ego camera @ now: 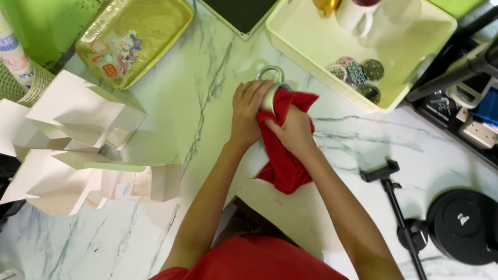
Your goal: Preparing items by cleaning mugs with a cloth and folding cardboard boxes for packing.
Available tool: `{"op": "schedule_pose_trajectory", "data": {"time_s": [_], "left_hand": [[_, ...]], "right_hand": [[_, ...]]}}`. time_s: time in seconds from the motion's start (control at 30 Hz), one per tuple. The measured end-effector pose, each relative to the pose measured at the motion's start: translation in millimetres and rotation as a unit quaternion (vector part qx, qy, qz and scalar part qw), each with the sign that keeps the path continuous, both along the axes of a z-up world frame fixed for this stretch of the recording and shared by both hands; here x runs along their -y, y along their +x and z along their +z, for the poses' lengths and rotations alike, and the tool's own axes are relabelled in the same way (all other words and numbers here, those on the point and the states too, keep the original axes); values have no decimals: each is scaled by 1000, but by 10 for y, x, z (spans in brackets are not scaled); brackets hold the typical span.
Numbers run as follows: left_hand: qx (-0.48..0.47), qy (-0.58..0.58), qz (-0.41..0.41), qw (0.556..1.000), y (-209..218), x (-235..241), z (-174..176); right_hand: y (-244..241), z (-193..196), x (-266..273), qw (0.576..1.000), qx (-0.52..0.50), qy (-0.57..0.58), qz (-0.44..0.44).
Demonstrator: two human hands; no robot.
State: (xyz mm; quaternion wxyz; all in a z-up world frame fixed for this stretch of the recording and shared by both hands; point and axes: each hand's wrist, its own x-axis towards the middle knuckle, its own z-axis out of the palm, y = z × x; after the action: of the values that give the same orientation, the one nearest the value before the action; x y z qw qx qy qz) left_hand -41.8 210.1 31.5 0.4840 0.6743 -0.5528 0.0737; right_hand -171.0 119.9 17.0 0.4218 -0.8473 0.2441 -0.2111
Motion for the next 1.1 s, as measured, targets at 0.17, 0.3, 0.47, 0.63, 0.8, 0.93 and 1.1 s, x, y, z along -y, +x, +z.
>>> {"op": "schedule_pose_trajectory", "data": {"time_s": [0.17, 0.3, 0.47, 0.63, 0.8, 0.93, 1.1], "left_hand": [[-237, -37, 28, 971, 7, 221, -379], [-352, -69, 104, 928, 196, 383, -655], [-327, -64, 84, 939, 546, 529, -679], [-251, -54, 85, 963, 694, 626, -456], [-81, -117, 114, 983, 380, 541, -120], [-98, -104, 45, 989, 212, 700, -116], [-184, -26, -91, 978, 62, 957, 87]], "right_hand": [[294, -243, 229, 972, 180, 5, -148], [307, -157, 459, 949, 253, 108, -153], [90, -59, 462, 979, 142, 16, -145], [-41, -56, 495, 983, 59, -49, -165], [-132, -148, 663, 957, 204, 137, -155], [-173, -121, 750, 943, 208, 196, -172], [-157, -159, 812, 884, 294, 315, -180]]}}
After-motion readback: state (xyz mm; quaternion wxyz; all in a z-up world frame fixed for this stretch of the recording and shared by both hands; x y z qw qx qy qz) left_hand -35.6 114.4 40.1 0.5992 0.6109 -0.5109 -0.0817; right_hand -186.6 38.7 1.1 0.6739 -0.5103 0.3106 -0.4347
